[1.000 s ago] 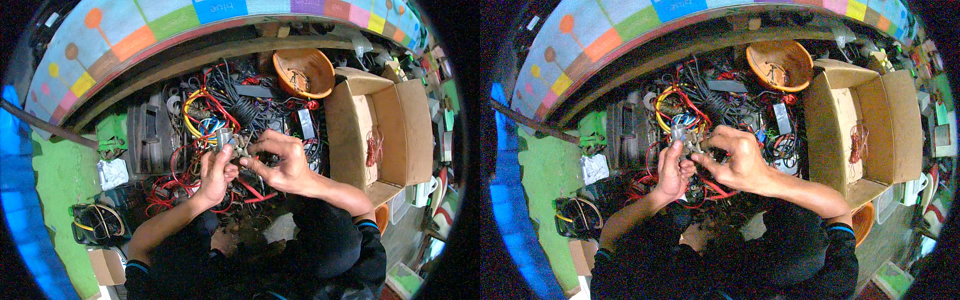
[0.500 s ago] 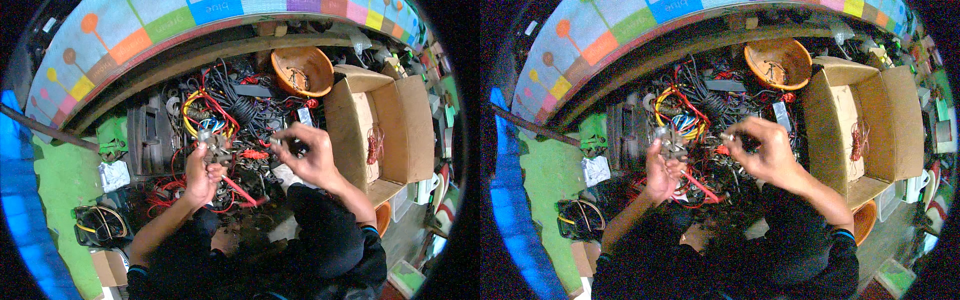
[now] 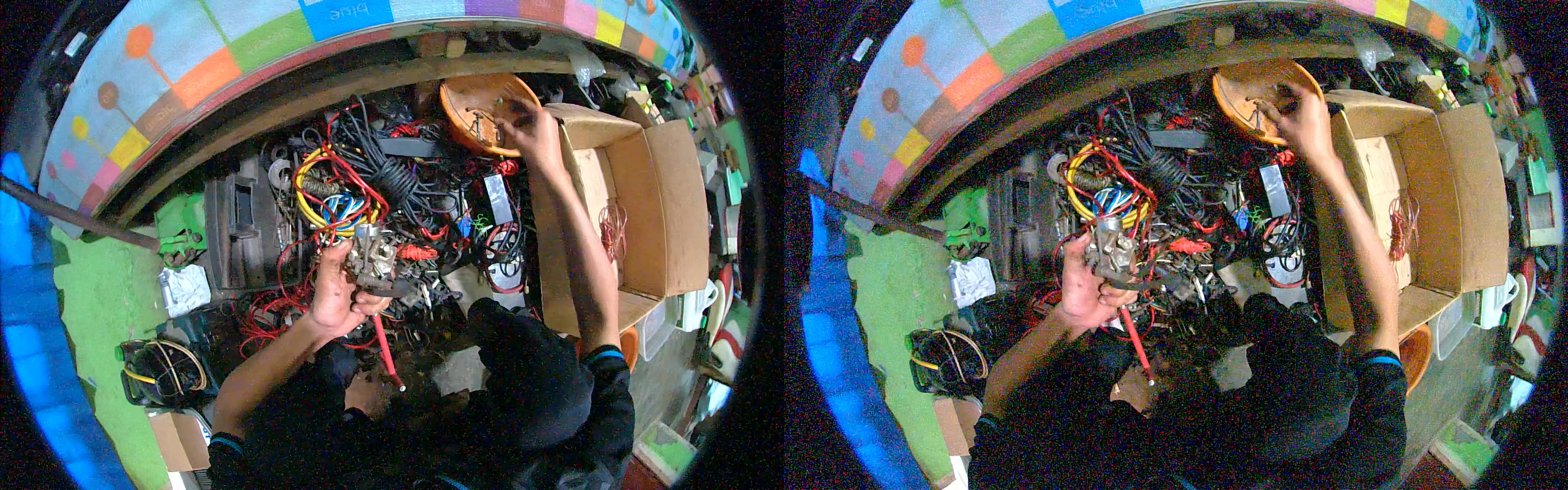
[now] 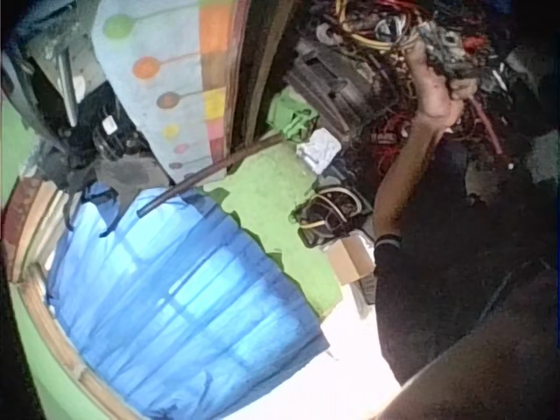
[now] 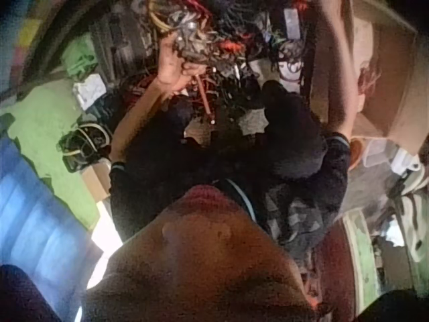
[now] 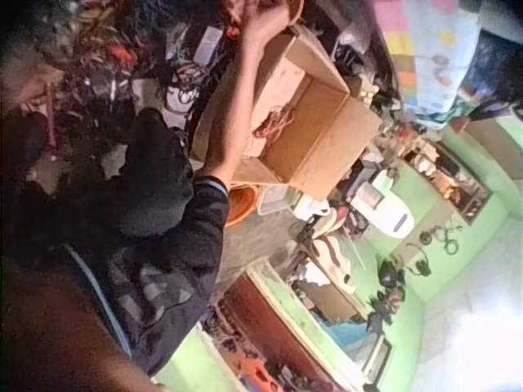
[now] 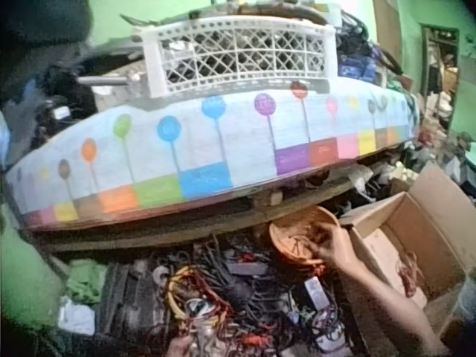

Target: The person sits on the floor and works on a small electrical component with attached wires. They repeatedly pick up small metal pieces from a bowl, attach them to the component, and place the component back down, continuing this cycle throughout the clip.

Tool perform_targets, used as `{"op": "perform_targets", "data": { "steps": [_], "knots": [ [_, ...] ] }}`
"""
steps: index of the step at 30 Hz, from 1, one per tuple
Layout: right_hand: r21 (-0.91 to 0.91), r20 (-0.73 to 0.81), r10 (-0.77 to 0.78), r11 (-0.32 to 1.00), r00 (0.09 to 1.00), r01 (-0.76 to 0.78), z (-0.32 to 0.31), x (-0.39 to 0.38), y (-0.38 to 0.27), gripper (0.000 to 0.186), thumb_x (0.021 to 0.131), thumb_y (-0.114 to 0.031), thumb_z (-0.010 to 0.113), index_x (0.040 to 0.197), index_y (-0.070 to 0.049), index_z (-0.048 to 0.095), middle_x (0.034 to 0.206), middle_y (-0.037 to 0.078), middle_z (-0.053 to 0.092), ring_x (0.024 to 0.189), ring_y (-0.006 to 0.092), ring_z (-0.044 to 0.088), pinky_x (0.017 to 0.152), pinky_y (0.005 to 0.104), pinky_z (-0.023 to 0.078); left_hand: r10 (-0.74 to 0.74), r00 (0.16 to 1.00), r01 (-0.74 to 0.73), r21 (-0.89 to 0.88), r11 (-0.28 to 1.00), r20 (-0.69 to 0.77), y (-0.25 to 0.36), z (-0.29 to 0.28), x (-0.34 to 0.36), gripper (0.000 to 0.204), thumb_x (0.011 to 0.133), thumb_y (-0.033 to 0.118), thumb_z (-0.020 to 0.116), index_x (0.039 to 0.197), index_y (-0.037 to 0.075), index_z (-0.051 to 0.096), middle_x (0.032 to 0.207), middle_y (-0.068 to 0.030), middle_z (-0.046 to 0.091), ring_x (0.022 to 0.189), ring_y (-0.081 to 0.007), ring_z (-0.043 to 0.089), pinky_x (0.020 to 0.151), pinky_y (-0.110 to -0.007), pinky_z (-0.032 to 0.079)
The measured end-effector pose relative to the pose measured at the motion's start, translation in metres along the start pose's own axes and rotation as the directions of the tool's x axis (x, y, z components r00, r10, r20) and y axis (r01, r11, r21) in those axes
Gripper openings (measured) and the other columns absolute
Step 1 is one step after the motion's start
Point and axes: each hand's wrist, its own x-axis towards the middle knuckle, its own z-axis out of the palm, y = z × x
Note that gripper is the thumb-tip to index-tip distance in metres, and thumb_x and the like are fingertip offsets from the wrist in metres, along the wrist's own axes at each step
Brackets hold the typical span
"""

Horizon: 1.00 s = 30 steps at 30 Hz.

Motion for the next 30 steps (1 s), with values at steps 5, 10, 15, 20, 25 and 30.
{"op": "perform_targets", "data": {
  "steps": [5, 10, 15, 20, 25, 30],
  "knots": [
    [0.423, 0.278, -0.394, 0.869, 0.876, 0.256, -0.015, -0.076, -0.141, 0.03, 0.075, -0.016, 0.076, 0.099, -0.001, 0.067, 0.091, 0.011, 0.067, 0.082, 0.0191, 0.064, 0.073, 0.0316, 0.05, 0.031, 0.993, -0.033, -0.015, 0.999, -0.117, -0.002, 0.007, 0.005, 0.064, 0.086, 0.065, 0.036, 0.094, 0.006, 0.058, 0.064, -0.0009, 0.053, 0.038, -0.0087, 0.026, 0.037, -0.024, 0.02],
    [0.503, 0.373, -0.469, 0.827, 0.801, 0.25, -0.008, -0.103, -0.174, 0.022, 0.074, -0.012, 0.076, 0.088, 0.002, 0.066, 0.082, 0.014, 0.065, 0.075, 0.0282, 0.063, 0.066, 0.0355, 0.049, 0.053, 0.993, -0.031, 0.191, 0.981, -0.109, -0.003, 0.021, 0.0, 0.052, 0.094, 0.058, 0.026, 0.1, 0.014, 0.053, 0.057, 0.0042, 0.041, 0.043, -0.0068, 0.029, 0.04, -0.023, 0.021],
    [0.546, 0.197, -0.497, 0.772, 0.845, 0.327, 0.004, -0.115, -0.17, 0.012, 0.072, -0.002, 0.069, 0.081, 0.002, 0.062, 0.074, 0.015, 0.059, 0.068, 0.0317, 0.06, 0.058, 0.0375, 0.048, 0.067, 0.996, -0.053, 0.206, 0.977, -0.062, -0.005, 0.014, 0.001, 0.053, 0.094, 0.057, 0.027, 0.102, 0.012, 0.054, 0.059, 0.004, 0.043, 0.043, -0.0057, 0.028, 0.04, -0.022, 0.02],
    [0.558, 0.136, -0.38, 0.792, 0.915, 0.246, 0.011, -0.127, -0.174, 0.009, 0.072, 0.006, 0.061, 0.079, 0.003, 0.059, 0.077, 0.016, 0.059, 0.068, 0.0306, 0.061, 0.06, 0.0359, 0.049, 0.078, 0.993, -0.06, 0.193, 0.979, -0.088, -0.009, 0.015, 0.003, 0.053, 0.094, 0.054, 0.027, 0.104, 0.011, 0.055, 0.059, 0.0052, 0.043, 0.044, -0.0049, 0.026, 0.041, -0.022, 0.018],
    [0.559, 0.117, -0.332, 0.801, 0.936, 0.214, 0.014, -0.13, -0.168, 0.011, 0.071, 0.008, 0.06, 0.08, 0.003, 0.059, 0.078, 0.015, 0.06, 0.071, 0.0293, 0.062, 0.062, 0.0353, 0.049, 0.133, 0.976, -0.09, 0.234, 0.968, -0.172, -0.015, 0.021, 0.009, 0.05, 0.096, 0.05, 0.025, 0.093, 0.01, 0.055, 0.055, 0.0072, 0.035, 0.042, -0.0048, 0.022, 0.041, -0.023, 0.016],
    [0.556, 0.084, -0.287, 0.808, 0.954, 0.194, 0.014, -0.132, -0.166, 0.007, 0.074, 0.007, 0.058, 0.08, 0.003, 0.059, 0.076, 0.014, 0.062, 0.071, 0.0247, 0.062, 0.062, 0.0335, 0.049, 0.123, 0.983, -0.092, 0.219, 0.972, -0.135, -0.014, 0.027, 0.013, 0.048, 0.096, 0.047, 0.025, 0.086, 0.009, 0.052, 0.052, 0.0066, 0.033, 0.041, -0.0057, 0.022, 0.04, -0.024, 0.016]
  ]
}}
